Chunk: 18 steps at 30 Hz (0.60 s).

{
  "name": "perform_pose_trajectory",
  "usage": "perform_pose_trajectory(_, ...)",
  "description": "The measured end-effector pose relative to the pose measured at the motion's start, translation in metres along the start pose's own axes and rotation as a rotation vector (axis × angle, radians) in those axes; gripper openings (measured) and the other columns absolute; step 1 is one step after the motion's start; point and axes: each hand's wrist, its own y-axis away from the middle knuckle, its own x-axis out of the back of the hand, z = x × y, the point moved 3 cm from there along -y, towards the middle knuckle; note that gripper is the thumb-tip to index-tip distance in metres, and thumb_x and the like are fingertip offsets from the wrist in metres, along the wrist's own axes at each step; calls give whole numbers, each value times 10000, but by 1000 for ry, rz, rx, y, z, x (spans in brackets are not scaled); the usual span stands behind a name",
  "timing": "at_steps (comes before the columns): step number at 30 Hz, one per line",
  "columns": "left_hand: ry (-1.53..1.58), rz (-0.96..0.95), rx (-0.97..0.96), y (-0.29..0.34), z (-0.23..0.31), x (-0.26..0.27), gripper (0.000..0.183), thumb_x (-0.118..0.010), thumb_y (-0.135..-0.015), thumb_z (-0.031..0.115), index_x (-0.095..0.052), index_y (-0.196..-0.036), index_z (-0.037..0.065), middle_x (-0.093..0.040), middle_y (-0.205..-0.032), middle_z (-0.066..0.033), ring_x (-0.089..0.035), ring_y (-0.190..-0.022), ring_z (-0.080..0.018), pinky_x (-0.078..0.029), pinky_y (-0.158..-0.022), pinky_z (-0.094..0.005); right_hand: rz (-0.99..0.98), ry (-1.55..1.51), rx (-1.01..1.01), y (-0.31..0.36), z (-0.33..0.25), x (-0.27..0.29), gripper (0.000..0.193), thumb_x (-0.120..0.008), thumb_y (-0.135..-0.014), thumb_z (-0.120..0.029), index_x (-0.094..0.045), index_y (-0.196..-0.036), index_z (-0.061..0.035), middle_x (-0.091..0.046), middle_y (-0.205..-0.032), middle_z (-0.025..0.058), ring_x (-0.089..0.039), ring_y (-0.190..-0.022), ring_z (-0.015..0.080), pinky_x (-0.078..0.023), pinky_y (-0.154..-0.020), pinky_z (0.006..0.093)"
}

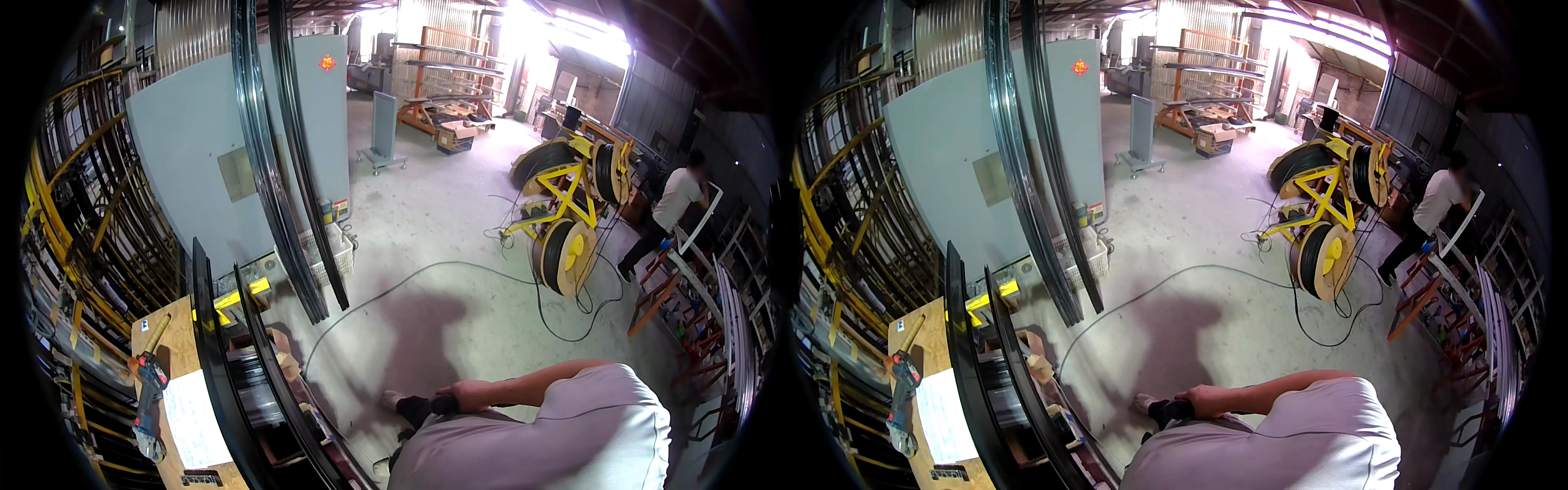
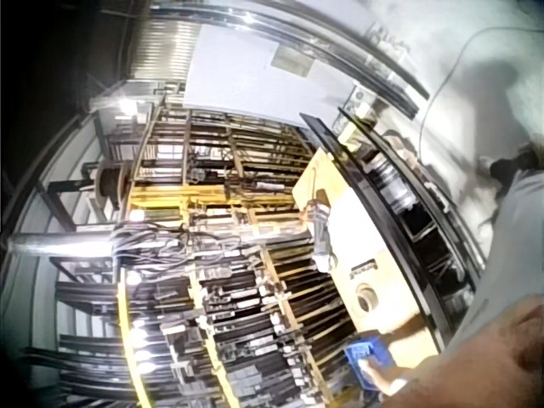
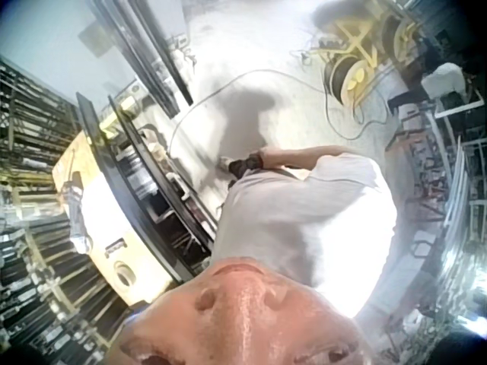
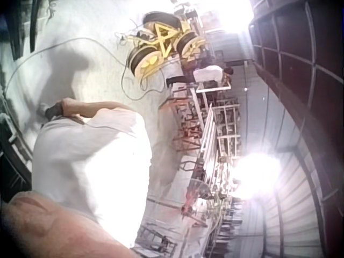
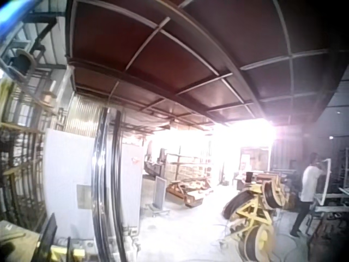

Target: The person aligns a black metal rail against a yellow support on a workbench, measures and marks positions, and then uses a power drill to drive screws into the rail.

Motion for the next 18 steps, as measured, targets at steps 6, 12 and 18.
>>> perform_pose_trajectory(6,8,-21,19,6,-4,3,146,-674,-829,122,-727,-808,-12,-689,-724,-144,-632,-628,-214,-505,-606,-349,6,34,4,0,-1,-2,645,-685,-826,-255,-510,-1445,-208,-691,-1138,210,-651,-1073,396,-496,-908,476)
perform_pose_trajectory(12,17,-26,48,15,-10,10,132,-684,-819,110,-732,-814,-13,-692,-729,-136,-637,-639,-206,-507,-611,-340,13,49,45,-1,-8,0,705,-695,-826,-274,-468,-1490,-207,-689,-1151,219,-652,-1079,397,-500,-917,471)
perform_pose_trajectory(18,19,-35,83,23,-15,13,121,-694,-809,98,-737,-821,-14,-696,-735,-127,-641,-649,-197,-509,-616,-331,-17,62,22,-4,-16,3,701,-694,-824,-271,-471,-1487,-214,-690,-1152,220,-662,-1050,404,-510,-909,471)
